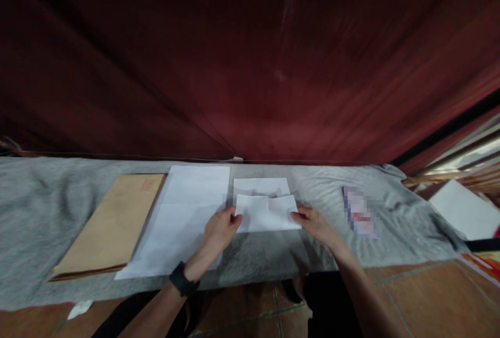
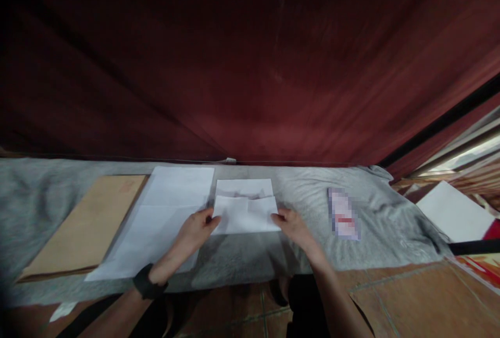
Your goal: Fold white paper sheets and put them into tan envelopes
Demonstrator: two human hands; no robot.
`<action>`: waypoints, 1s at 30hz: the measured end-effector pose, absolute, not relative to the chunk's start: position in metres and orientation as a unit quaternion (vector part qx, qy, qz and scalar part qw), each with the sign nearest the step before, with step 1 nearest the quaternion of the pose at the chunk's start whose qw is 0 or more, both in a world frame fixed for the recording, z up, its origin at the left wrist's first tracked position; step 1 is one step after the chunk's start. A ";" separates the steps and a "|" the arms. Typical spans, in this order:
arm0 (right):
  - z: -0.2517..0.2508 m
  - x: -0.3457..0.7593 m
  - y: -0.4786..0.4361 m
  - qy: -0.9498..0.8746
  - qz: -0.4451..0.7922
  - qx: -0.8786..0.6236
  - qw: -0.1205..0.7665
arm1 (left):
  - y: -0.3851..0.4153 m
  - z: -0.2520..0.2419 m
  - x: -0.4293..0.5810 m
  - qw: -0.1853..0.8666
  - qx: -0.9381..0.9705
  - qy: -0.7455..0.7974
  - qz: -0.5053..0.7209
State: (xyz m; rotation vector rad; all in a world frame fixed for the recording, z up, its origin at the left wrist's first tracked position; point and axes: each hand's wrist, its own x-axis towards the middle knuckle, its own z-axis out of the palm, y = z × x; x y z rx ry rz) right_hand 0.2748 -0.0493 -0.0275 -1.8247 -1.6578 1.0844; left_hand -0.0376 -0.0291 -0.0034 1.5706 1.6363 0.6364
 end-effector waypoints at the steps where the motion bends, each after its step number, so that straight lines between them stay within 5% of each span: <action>1: -0.028 0.273 -0.049 -0.606 0.373 -0.671 0.211 | -0.030 -0.001 -0.036 0.369 0.620 0.652 0.233; 8: -0.026 0.258 -0.044 -0.633 0.253 -0.721 0.126 | -0.033 0.000 -0.034 0.298 0.657 0.677 0.147; 20: -0.019 0.243 -0.035 -0.622 0.187 -0.759 0.047 | -0.017 -0.002 -0.030 0.301 0.637 0.690 0.167; 30: -0.017 0.234 -0.019 -0.612 0.136 -0.779 -0.003 | -0.005 0.012 -0.021 0.175 0.683 0.708 -0.027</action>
